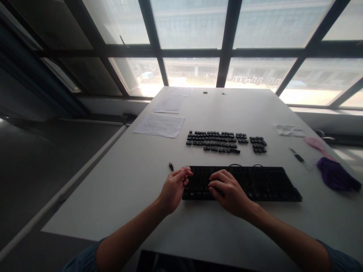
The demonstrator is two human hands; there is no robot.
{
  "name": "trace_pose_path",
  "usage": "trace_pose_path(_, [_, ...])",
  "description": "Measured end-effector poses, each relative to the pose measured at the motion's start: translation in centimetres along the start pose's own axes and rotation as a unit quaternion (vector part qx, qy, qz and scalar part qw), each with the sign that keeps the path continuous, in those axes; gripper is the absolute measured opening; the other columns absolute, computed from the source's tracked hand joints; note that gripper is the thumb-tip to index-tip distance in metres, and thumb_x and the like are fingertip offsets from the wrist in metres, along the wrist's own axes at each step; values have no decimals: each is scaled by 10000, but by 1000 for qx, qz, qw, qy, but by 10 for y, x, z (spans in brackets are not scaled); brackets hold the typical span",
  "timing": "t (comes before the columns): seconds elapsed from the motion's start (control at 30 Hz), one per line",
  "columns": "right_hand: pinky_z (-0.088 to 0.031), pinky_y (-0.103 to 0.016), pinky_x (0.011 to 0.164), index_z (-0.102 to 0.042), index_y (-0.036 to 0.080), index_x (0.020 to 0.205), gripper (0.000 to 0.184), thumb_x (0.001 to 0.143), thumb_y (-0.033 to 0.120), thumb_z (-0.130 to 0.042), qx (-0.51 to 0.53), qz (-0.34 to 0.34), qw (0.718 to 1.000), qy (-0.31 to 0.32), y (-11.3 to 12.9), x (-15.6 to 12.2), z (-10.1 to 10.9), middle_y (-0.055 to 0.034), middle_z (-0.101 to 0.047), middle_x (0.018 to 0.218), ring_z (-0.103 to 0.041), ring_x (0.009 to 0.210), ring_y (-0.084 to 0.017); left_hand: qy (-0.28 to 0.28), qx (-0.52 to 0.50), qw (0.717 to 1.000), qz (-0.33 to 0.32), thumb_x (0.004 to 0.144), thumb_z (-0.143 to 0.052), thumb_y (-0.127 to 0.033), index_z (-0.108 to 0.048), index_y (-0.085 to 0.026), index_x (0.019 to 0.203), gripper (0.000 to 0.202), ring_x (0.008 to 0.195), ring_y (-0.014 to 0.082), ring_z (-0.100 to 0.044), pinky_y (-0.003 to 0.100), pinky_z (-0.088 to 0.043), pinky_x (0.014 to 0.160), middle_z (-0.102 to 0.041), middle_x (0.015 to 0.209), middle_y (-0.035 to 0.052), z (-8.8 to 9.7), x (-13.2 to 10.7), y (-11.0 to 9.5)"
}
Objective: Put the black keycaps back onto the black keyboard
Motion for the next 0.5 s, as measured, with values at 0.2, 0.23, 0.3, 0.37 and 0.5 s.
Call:
trace_pose_path(0.2, [-496, -424, 851, -704, 219, 899, 147, 951, 198, -569, 0, -2, 999, -34, -5, 6, 15, -92, -666, 1004, -581, 960, -250, 35, -111, 990, 83, 832, -667, -347, -626, -161, 719, 222, 752, 136, -542, 286, -432, 597, -624, 979, 81, -10, 0, -10])
trace_pose_path(0.23, [-498, -423, 848, -706, 217, 896, 152, 951, 195, -566, 1, -2, 999, -38, -6, 7, 18, -94, -668, 999, -583, 955, -250, 40, -129, 986, 95, 833, -671, -343, -616, -162, 715, 223, 746, 133, -530, 279, -428, 595, -613, 962, 77, -12, 0, -11])
trace_pose_path(0.3, [-503, -418, 839, -707, 213, 888, 158, 948, 184, -564, 3, -2, 999, -44, -8, 7, 22, -94, -671, 985, -587, 942, -247, 53, -162, 978, 118, 846, -676, -365, -609, -161, 729, 244, 741, 126, -508, 262, -423, 593, -588, 934, 69, -17, 0, -14])
trace_pose_path(0.37, [-504, -413, 832, -707, 210, 884, 157, 945, 177, -565, 9, -3, 999, -47, -9, 6, 26, -90, -672, 974, -590, 931, -242, 62, -188, 971, 131, 853, -694, -400, -606, -157, 748, 279, 742, 117, -493, 244, -420, 596, -560, 909, 52, -21, 0, -15])
trace_pose_path(0.5, [-506, -390, 831, -702, 206, 956, 125, 941, 174, -582, 47, -15, 996, -78, -8, 7, 27, -79, -673, 962, -599, 922, -227, 78, -229, 959, 148, 819, -769, -365, -609, -141, 754, 283, 740, 96, -476, 224, -403, 600, -521, 867, 17, -30, 1, -13])
Point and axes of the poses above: each hand's wrist, its own x-axis towards the middle knuckle, its own z-axis out of the back of the hand, y = z × x, the point moved 1 cm from there along x, towards the middle knuckle
